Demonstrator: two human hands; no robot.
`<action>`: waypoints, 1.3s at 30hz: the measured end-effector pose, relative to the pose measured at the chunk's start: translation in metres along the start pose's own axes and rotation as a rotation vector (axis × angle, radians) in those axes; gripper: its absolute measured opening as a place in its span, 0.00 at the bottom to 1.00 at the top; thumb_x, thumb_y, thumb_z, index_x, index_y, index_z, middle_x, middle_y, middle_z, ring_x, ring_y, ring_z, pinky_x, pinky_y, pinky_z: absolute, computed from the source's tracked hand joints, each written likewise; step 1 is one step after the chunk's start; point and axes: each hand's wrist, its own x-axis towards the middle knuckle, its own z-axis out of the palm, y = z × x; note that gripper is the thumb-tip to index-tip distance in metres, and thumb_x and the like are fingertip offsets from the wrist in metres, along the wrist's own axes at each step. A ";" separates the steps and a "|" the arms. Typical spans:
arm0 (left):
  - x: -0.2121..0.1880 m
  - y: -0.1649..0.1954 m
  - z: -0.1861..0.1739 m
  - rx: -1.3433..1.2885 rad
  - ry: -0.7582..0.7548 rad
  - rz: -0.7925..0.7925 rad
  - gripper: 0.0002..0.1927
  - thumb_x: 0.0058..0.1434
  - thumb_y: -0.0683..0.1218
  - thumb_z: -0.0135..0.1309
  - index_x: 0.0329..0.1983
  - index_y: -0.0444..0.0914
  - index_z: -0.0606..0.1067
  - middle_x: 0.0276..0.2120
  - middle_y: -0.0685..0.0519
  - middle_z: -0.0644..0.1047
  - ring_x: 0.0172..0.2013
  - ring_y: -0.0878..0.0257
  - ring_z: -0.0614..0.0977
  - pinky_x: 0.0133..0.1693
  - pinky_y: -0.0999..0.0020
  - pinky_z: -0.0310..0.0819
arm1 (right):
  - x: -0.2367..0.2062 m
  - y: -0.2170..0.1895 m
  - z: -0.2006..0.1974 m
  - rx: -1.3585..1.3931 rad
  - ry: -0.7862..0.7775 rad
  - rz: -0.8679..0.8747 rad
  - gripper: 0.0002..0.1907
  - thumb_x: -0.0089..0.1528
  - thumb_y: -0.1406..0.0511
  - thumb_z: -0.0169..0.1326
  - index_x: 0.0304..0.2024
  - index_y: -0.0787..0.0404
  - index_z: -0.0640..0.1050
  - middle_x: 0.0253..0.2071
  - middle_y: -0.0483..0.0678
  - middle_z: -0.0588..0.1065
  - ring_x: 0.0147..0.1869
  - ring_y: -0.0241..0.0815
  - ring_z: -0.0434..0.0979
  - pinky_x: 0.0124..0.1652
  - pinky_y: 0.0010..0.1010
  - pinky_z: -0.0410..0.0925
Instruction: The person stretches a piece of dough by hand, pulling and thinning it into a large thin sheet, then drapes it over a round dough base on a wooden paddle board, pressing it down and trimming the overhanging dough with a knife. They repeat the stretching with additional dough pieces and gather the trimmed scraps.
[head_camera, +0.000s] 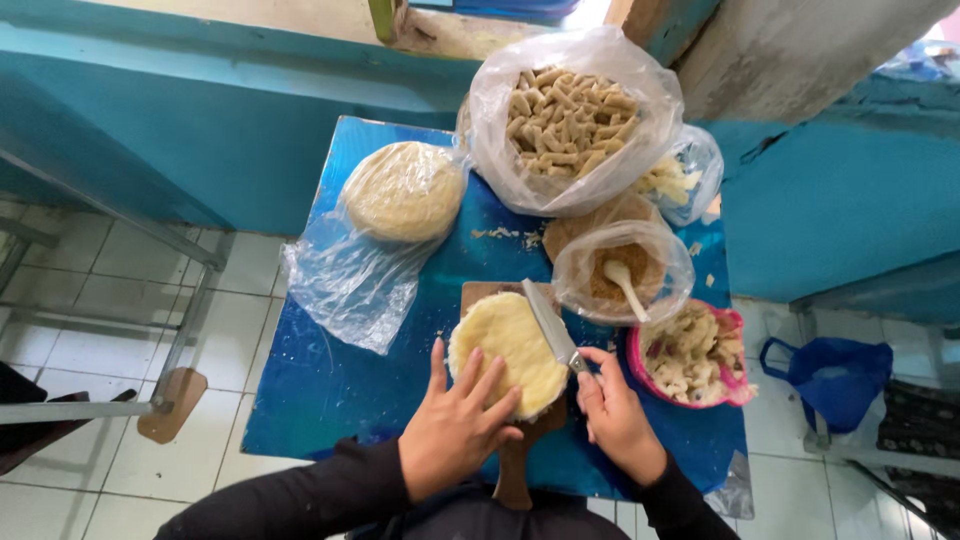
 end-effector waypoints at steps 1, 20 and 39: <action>0.000 -0.003 0.000 -0.001 0.007 0.003 0.28 0.65 0.61 0.50 0.61 0.42 0.72 0.63 0.39 0.69 0.65 0.37 0.66 0.60 0.17 0.41 | -0.001 -0.005 -0.001 -0.005 -0.002 0.014 0.19 0.68 0.62 0.45 0.62 0.55 0.67 0.23 0.46 0.70 0.16 0.34 0.66 0.19 0.29 0.62; -0.026 -0.009 0.003 -0.104 0.018 -0.040 0.29 0.70 0.58 0.47 0.69 0.37 0.67 0.69 0.36 0.62 0.72 0.43 0.58 0.65 0.25 0.34 | -0.032 -0.068 0.014 -0.639 0.080 -0.465 0.24 0.66 0.63 0.51 0.66 0.49 0.71 0.35 0.51 0.78 0.32 0.57 0.79 0.30 0.43 0.71; 0.079 -0.071 -0.035 0.045 -0.171 0.279 0.42 0.39 0.54 0.70 0.61 0.42 0.75 0.61 0.54 0.73 0.74 0.50 0.51 0.60 0.13 0.27 | -0.032 -0.063 0.018 -0.810 0.096 -0.499 0.28 0.64 0.63 0.52 0.69 0.49 0.68 0.34 0.51 0.77 0.27 0.58 0.77 0.27 0.45 0.70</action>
